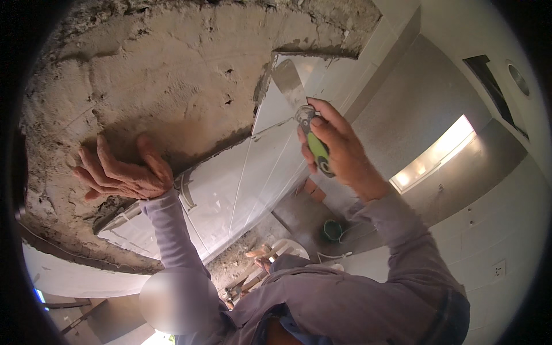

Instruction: The person applies cement to a tile using a notched trowel, then places the tile on a wall and presses it into position. They use a smaller trowel to fill gaps between tiles with cement and smooth the joints.

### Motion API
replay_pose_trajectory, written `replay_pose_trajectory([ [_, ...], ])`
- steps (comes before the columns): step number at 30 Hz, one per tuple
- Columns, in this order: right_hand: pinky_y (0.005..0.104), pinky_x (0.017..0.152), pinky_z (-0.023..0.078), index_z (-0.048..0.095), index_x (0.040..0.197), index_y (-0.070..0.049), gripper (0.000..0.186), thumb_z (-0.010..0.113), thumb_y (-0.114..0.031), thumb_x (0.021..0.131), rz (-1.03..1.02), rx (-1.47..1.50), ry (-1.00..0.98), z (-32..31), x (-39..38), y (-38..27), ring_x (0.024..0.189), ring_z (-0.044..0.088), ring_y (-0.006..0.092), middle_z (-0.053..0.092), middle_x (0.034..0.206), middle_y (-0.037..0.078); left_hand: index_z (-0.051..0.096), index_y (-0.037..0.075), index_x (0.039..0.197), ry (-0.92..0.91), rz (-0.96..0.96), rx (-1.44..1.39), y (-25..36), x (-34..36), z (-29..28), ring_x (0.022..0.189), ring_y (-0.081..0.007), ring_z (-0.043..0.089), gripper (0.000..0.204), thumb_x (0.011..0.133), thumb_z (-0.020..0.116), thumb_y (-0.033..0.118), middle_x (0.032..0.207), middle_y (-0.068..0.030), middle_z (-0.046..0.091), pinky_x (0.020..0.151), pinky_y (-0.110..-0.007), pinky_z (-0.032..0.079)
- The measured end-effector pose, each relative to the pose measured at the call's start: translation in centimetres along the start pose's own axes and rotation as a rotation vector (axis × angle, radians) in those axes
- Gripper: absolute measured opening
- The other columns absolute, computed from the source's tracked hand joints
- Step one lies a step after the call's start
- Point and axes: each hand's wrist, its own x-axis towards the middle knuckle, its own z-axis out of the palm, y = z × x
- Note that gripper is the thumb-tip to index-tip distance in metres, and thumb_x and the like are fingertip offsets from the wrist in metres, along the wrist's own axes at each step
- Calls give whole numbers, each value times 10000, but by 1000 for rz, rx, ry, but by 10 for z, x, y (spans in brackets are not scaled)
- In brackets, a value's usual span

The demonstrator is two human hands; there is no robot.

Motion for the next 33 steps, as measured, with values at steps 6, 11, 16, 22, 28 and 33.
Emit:
replay_pose_trajectory([
  [6, 290, 477, 492, 333, 1424, -34, 502, 447, -340, 1043, -133, 233, 64, 26, 23, 47, 653, 562, 144, 545, 893, 94, 533, 35, 1310, -21, 6, -5, -1, -1, -1, 1440, -425, 214, 603, 949, 522, 517, 1439, -221, 426, 1172, -565, 142],
  [11, 295, 456, 482, 334, 1419, -57, 526, 481, -373, 1024, 0, 326, 86, 40, 8, 84, 637, 554, 144, 545, 909, 88, 537, 41, 1302, 0, 29, 11, -4, 1, 0, 1433, -410, 233, 614, 941, 515, 537, 1413, -213, 446, 1172, -563, 133],
  [16, 275, 483, 464, 372, 1395, -1, 482, 440, -325, 1045, 77, 18, -14, 17, -25, 89, 608, 543, 127, 554, 906, 87, 485, 69, 1352, 10, 83, 18, -10, -1, 3, 1403, -360, 266, 641, 924, 534, 545, 1390, -177, 442, 1176, -558, 124],
  [22, 232, 527, 417, 426, 1353, 56, 419, 424, -237, 1054, -10, -369, -342, -40, 26, 58, 575, 465, 76, 557, 846, 70, 498, 77, 1342, 30, 77, 32, -10, 0, 5, 1378, -361, 293, 646, 905, 559, 549, 1388, -168, 445, 1172, -550, 127],
  [28, 251, 506, 430, 347, 1440, 14, 500, 422, -293, 1051, 193, -315, -227, -38, 23, 33, 587, 498, 100, 541, 863, 78, 488, 80, 1349, 15, 87, 35, -9, -2, 4, 1391, -364, 281, 667, 905, 549, 574, 1396, -165, 437, 1167, -556, 146],
  [33, 319, 590, 517, 254, 1488, -23, 546, 447, -273, 1043, 60, 154, -113, -2, -9, 39, 757, 548, 155, 524, 984, 100, 470, 73, 1364, 14, 94, 34, -7, 2, 4, 1396, -372, 276, 691, 909, 535, 589, 1410, -176, 421, 1168, -574, 138],
])
